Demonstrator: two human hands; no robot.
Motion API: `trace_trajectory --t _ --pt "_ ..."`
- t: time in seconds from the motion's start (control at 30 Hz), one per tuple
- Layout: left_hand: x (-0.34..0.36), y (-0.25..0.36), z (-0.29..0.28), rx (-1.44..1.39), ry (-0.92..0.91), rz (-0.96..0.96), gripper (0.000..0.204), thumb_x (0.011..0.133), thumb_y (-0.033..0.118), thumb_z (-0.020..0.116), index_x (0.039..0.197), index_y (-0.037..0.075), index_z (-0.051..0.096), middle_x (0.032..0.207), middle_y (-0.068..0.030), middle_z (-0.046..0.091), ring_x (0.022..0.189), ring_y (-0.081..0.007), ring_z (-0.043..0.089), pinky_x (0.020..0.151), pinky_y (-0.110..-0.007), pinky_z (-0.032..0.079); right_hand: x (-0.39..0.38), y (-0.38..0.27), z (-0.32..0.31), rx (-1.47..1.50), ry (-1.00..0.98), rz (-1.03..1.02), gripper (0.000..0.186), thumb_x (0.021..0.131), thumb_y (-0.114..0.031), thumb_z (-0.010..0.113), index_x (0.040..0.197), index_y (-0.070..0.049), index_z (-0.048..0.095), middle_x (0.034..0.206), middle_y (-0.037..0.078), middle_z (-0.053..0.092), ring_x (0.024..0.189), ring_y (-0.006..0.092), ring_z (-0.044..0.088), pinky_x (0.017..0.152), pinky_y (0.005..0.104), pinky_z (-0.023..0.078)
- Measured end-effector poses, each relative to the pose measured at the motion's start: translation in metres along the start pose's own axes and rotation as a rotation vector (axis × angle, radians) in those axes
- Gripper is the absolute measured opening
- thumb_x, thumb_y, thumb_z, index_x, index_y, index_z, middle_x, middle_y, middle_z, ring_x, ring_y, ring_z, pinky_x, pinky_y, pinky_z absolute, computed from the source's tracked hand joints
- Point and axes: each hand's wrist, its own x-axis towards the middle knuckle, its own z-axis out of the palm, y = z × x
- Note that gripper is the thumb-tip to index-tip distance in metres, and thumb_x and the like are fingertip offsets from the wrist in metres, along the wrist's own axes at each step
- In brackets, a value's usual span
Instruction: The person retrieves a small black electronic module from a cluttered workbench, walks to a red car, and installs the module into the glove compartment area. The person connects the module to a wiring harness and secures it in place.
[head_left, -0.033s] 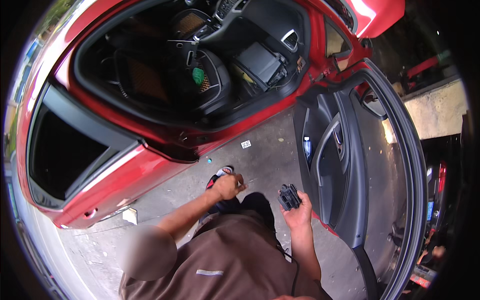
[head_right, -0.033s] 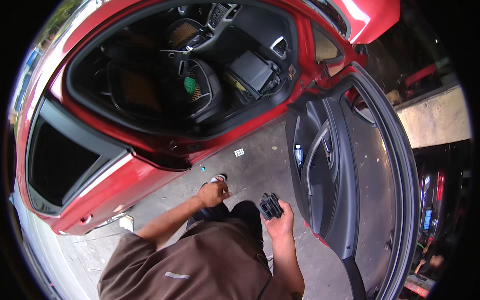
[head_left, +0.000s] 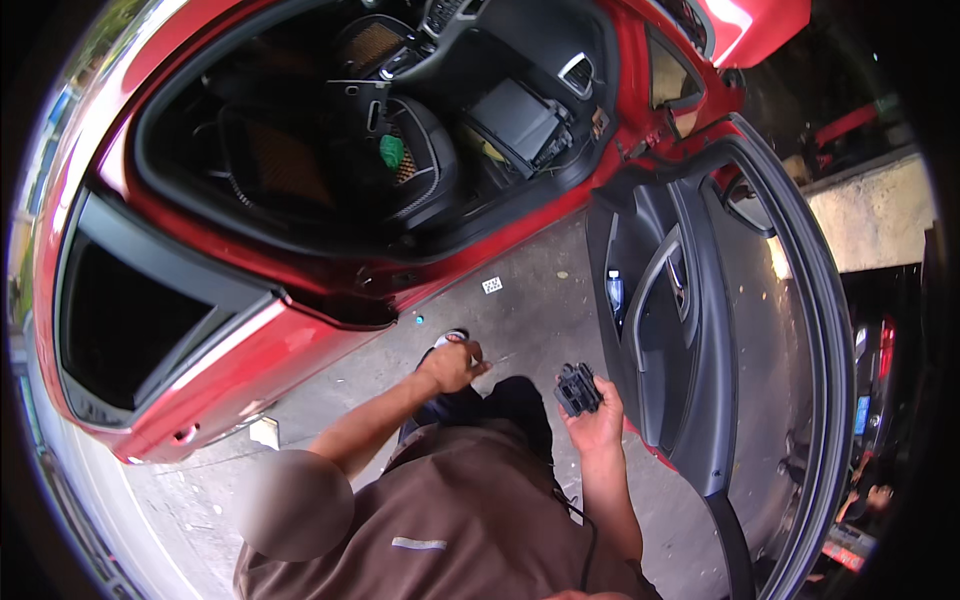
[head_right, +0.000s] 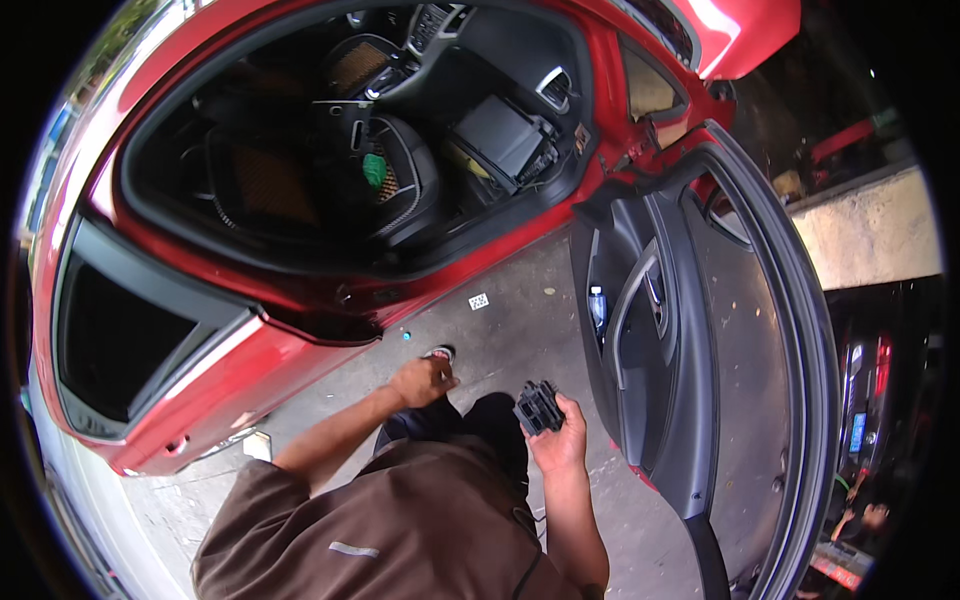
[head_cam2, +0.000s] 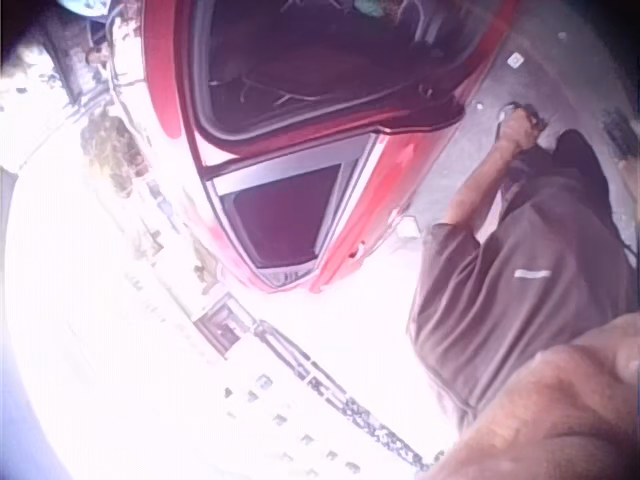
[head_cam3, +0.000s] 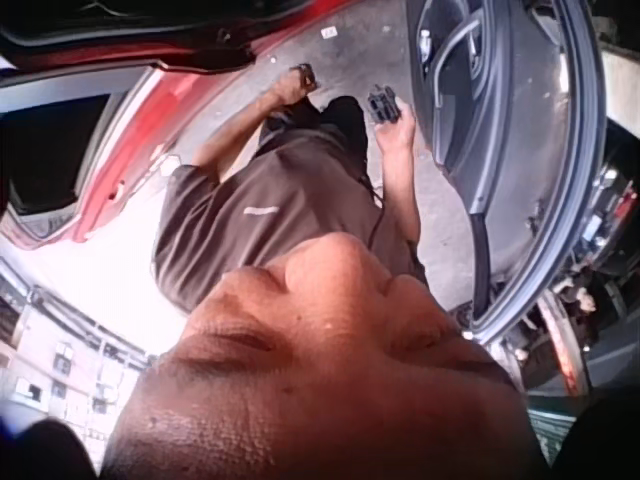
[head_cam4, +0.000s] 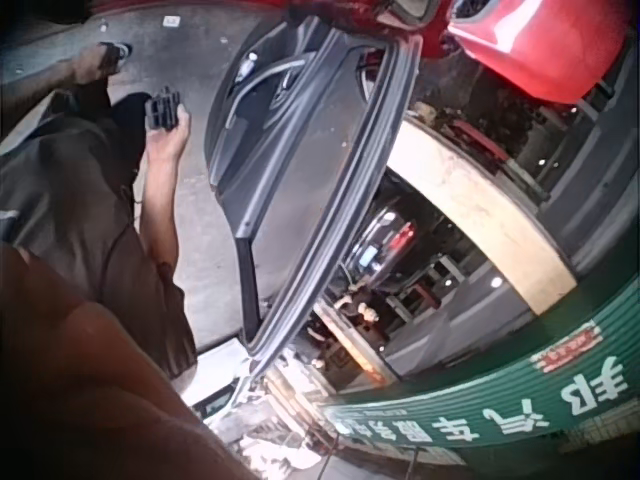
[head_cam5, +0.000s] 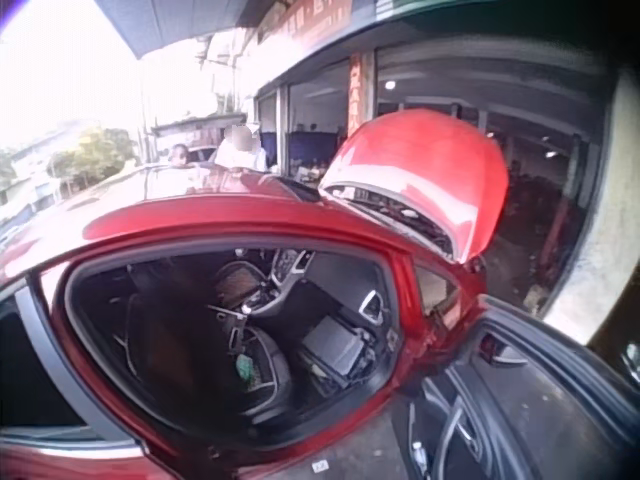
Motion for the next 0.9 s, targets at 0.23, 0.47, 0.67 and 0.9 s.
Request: trace_trajectory --t 0.23,0.47,0.67,0.9 --pt "0.068 -0.037 -0.056 0.047 -0.082 -0.276 0.044 0.100 0.050 0.071 0.112 0.008 0.079 0.111 -0.0196 0.081 0.113 -0.0420 0.074 0.101 -0.051 0.057 0.086 -0.046 0.062 0.031 0.033 -0.002 0.033 0.105 -0.039 0.070 0.125 -0.013 0.075 0.124 0.011 0.081 0.111 0.0275 0.078 0.085 0.0406 0.062" --pt "0.150 -0.022 -0.066 -0.113 0.059 -0.282 0.032 0.099 0.037 0.078 0.114 0.009 0.079 0.109 -0.0156 0.081 0.105 -0.0340 0.077 0.096 -0.046 0.060 0.187 -0.115 0.074 -0.071 0.069 0.042 0.034 0.106 -0.039 0.068 0.126 -0.012 0.073 0.123 0.010 0.080 0.109 0.0258 0.077 0.089 0.0404 0.060" --pt "0.370 -0.079 -0.149 0.286 0.311 -0.201 0.044 0.095 0.041 0.081 0.126 0.011 0.073 0.131 -0.0168 0.065 0.126 -0.0396 0.063 0.108 -0.051 0.053 0.310 -0.155 0.083 -0.106 0.139 -0.003 0.037 0.108 -0.035 0.064 0.131 -0.007 0.071 0.129 0.013 0.078 0.116 0.0291 0.076 0.098 0.0450 0.061" --pt "0.528 -0.218 -0.219 0.855 0.151 0.134 0.058 0.090 0.050 0.077 0.141 0.023 0.072 0.169 -0.0075 0.044 0.164 -0.0431 0.024 0.136 -0.061 0.016 0.497 -0.171 0.124 -0.101 -0.110 -0.002 0.042 0.107 -0.037 0.064 0.131 -0.004 0.072 0.127 0.015 0.080 0.117 0.0294 0.077 0.101 0.0438 0.061"
